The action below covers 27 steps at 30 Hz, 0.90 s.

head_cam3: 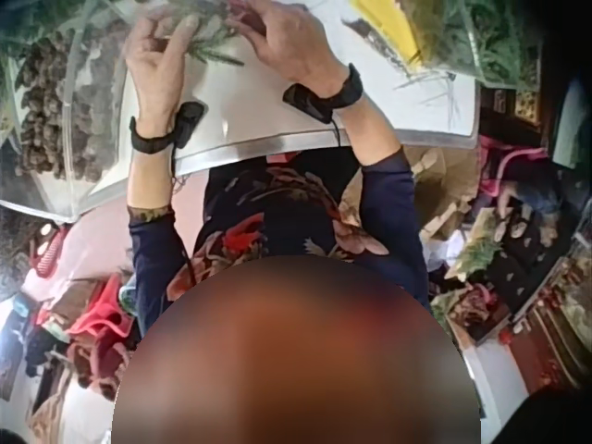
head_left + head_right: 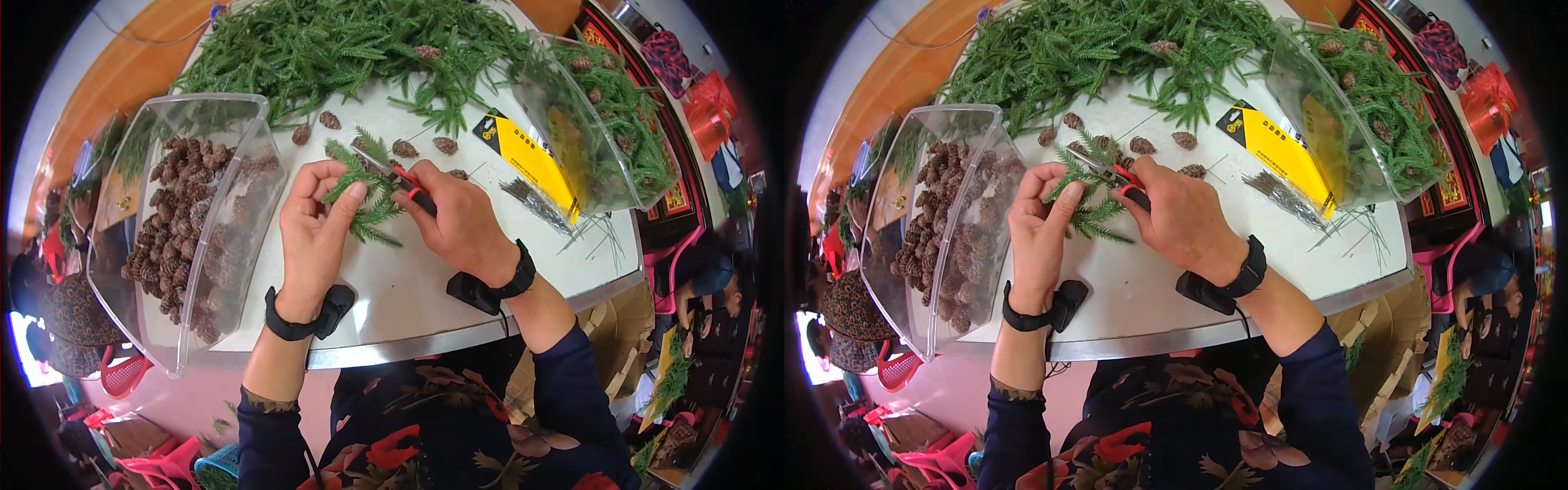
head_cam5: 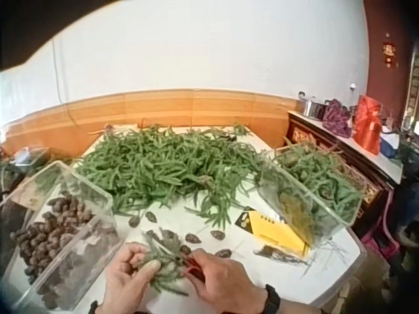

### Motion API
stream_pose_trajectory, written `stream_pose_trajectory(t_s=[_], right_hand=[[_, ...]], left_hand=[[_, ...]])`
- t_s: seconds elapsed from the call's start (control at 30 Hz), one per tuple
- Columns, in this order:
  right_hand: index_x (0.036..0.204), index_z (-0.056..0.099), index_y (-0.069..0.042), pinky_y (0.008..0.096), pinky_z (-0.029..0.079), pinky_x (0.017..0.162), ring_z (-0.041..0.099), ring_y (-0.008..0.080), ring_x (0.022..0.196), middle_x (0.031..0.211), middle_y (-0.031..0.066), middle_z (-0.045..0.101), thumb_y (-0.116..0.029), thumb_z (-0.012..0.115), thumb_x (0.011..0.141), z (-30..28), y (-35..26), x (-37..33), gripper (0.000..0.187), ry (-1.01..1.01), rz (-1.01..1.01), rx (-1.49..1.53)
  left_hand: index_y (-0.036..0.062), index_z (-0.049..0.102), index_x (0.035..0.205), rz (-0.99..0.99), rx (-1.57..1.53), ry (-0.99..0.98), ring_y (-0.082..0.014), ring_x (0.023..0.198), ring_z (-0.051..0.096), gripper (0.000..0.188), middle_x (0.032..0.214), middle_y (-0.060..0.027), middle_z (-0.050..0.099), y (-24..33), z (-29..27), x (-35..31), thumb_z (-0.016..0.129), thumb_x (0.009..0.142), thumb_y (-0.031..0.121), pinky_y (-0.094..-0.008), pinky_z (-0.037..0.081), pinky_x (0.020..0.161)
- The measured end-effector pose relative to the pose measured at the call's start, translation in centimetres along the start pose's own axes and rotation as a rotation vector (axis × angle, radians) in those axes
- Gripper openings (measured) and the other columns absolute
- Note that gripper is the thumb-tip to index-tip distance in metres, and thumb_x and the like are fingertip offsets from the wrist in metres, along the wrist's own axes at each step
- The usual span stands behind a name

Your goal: Preparing decorative evergreen sprigs and pinecones for floral arrangements.

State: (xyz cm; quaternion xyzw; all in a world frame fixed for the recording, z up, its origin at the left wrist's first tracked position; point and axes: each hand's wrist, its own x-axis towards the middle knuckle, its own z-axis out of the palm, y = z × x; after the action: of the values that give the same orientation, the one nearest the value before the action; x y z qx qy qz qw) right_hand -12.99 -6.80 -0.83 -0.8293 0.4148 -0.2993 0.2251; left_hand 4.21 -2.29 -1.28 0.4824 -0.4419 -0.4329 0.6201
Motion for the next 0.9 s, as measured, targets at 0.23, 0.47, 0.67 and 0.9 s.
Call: stream_pose_trajectory(t_s=[0.23, 0.47, 0.67, 0.9], right_hand=[[0.096, 0.053, -0.004, 0.0398, 0.046, 0.061, 0.060, 0.0339, 0.072, 0.081, 0.0148, 0.061, -0.013, 0.066, 0.082, -0.3, 1.3, -0.3, 0.021, 0.050, -0.014, -0.046], [0.102, 0.051, -0.006, 0.0396, 0.047, 0.067, 0.057, 0.0337, 0.083, 0.091, 0.0132, 0.055, -0.005, 0.067, 0.072, 0.2, 2.4, -0.2, 0.034, 0.075, -0.171, -0.103], [0.107, 0.050, -0.008, 0.0396, 0.045, 0.068, 0.054, 0.0330, 0.083, 0.088, 0.0114, 0.049, -0.002, 0.065, 0.068, 0.3, 2.6, 0.0, 0.043, 0.053, -0.260, -0.128], [0.109, 0.050, -0.009, 0.0386, 0.042, 0.070, 0.052, 0.0317, 0.086, 0.091, 0.0102, 0.049, -0.003, 0.067, 0.067, 0.0, 2.2, -0.1, 0.045, 0.052, -0.337, -0.141]], left_hand=[[0.0021, 0.057, 0.105, -0.189, -0.164, 0.027, -0.0025, 0.070, 0.048, 0.019, 0.079, 0.0030, 0.056, -0.1, 0.8, -0.2, 0.051, 0.097, 0.018, -0.0177, 0.038, 0.062], [0.0030, 0.059, 0.102, -0.312, -0.180, -0.076, -0.0038, 0.060, 0.038, 0.022, 0.071, 0.0049, 0.047, -0.6, -0.1, -0.2, 0.047, 0.099, 0.021, -0.0186, 0.032, 0.057], [0.0019, 0.058, 0.102, -0.497, -0.291, -0.174, -0.0041, 0.058, 0.036, 0.019, 0.070, 0.0031, 0.047, 0.1, -0.4, -0.3, 0.049, 0.097, 0.018, -0.0177, 0.031, 0.054], [0.0017, 0.056, 0.104, -0.562, -0.376, -0.179, -0.0025, 0.055, 0.035, 0.019, 0.072, 0.0023, 0.049, 0.1, -0.7, -0.6, 0.050, 0.096, 0.018, -0.0157, 0.032, 0.050]])
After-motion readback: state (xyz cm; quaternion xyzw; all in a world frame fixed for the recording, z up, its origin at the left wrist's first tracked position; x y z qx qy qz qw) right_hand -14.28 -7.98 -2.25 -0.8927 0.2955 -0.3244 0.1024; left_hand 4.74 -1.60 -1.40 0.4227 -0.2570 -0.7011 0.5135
